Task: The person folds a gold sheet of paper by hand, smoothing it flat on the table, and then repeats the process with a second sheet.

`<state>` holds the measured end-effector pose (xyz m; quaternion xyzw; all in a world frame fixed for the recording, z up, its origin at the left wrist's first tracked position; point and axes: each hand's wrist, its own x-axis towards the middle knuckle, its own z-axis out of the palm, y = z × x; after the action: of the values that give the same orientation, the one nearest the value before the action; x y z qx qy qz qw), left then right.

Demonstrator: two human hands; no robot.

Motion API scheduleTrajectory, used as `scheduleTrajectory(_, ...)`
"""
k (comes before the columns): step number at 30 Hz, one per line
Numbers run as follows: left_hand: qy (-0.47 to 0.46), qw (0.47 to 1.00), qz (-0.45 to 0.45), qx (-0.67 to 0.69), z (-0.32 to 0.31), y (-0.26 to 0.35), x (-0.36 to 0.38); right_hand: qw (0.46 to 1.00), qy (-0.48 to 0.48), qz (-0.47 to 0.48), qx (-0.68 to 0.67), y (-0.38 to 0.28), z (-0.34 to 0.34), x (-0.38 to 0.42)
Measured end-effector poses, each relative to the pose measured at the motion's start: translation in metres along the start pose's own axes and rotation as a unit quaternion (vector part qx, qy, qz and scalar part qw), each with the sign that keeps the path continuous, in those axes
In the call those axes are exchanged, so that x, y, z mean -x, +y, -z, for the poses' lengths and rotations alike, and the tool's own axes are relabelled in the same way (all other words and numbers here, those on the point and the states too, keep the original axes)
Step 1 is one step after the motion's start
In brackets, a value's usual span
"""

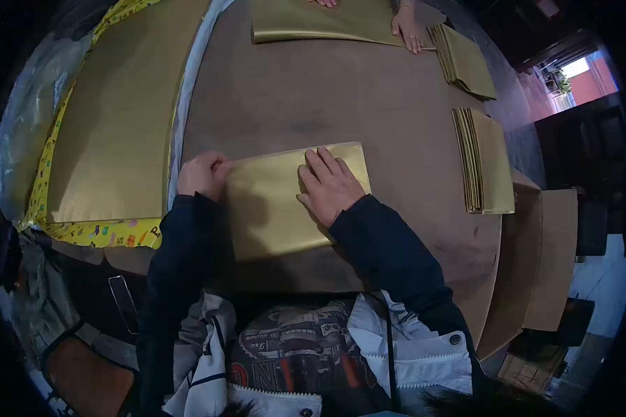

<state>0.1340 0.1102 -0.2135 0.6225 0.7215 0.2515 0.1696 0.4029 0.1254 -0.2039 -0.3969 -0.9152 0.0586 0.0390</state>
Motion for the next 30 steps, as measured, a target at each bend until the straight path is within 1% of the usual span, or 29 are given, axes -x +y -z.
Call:
scheduleTrajectory(2,0.015,1.0,-0.01,-0.007,0.002,0.002,0.0,1.0,0.01,-0.005,-0.013,0.001,0.0,0.001)
scheduleTrajectory(4,-0.01,1.0,-0.013,-0.009,0.005,0.005,0.0,1.0,0.011,0.004,-0.01,0.002,-0.002,0.002)
scheduleTrajectory(5,0.039,0.999,-0.017,-0.012,-0.001,0.001,0.002,1.0,0.013,0.004,-0.008,0.002,-0.002,0.001)
scheduleTrajectory(6,0.039,0.999,-0.014,-0.014,0.001,0.003,0.003,1.0,0.013,0.004,-0.005,0.001,0.0,0.001)
scheduleTrajectory(8,-0.004,1.0,0.011,-0.001,0.006,0.008,0.002,1.0,-0.001,0.006,-0.008,0.001,0.007,0.0)
scheduleTrajectory(10,-0.007,1.0,0.017,-0.009,0.004,0.006,0.001,1.0,0.007,0.002,-0.019,0.002,0.006,-0.001)
scheduleTrajectory(11,-0.011,1.0,0.023,-0.016,0.004,0.005,0.0,1.0,-0.007,-0.006,-0.007,0.002,0.005,-0.002)
scheduleTrajectory(14,-0.019,0.999,0.027,-0.017,0.003,0.005,-0.001,1.0,0.003,0.01,-0.023,0.004,0.003,-0.001)
scheduleTrajectory(15,-0.019,0.999,0.029,-0.017,0.002,0.004,-0.001,1.0,-0.006,0.008,-0.019,0.005,0.0,-0.001)
scheduleTrajectory(18,0.007,1.0,0.02,0.0,0.002,0.004,0.0,1.0,0.002,0.019,-0.015,0.006,-0.001,-0.001)
scheduleTrajectory(19,-0.018,0.999,0.032,-0.003,0.005,0.007,-0.001,0.999,-0.034,0.004,-0.031,0.005,0.002,-0.003)
scheduleTrajectory(20,-0.043,0.998,0.044,-0.007,0.007,0.01,-0.001,0.999,-0.035,0.007,-0.032,0.005,0.001,-0.001)
scheduleTrajectory(21,-0.042,0.998,0.048,-0.009,0.005,0.008,-0.001,0.999,-0.018,0.008,-0.04,0.006,-0.002,0.003)
scheduleTrajectory(23,0.012,0.999,-0.001,-0.033,0.001,0.001,0.002,0.998,0.024,0.016,-0.06,0.01,-0.013,0.006)
scheduleTrajectory(24,0.05,0.996,-0.029,-0.065,0.009,0.02,0.011,0.998,0.007,0.011,-0.056,0.009,-0.011,0.005)
scheduleTrajectory(26,0.101,0.984,-0.14,-0.039,-0.001,0.051,0.028,0.999,-0.009,0.003,-0.051,0.007,-0.008,0.005)
scheduleTrajectory(28,-0.008,0.98,-0.195,0.037,-0.021,0.08,0.047,0.999,-0.002,0.005,-0.049,0.006,-0.008,0.005)
scheduleTrajectory(29,-0.048,0.977,-0.205,0.003,-0.034,0.09,0.053,0.999,0.014,0.02,-0.043,0.008,-0.01,0.006)
scheduleTrajectory(30,-0.087,0.972,-0.214,-0.032,-0.043,0.09,0.056,0.999,0.006,0.012,-0.04,0.008,-0.01,0.005)
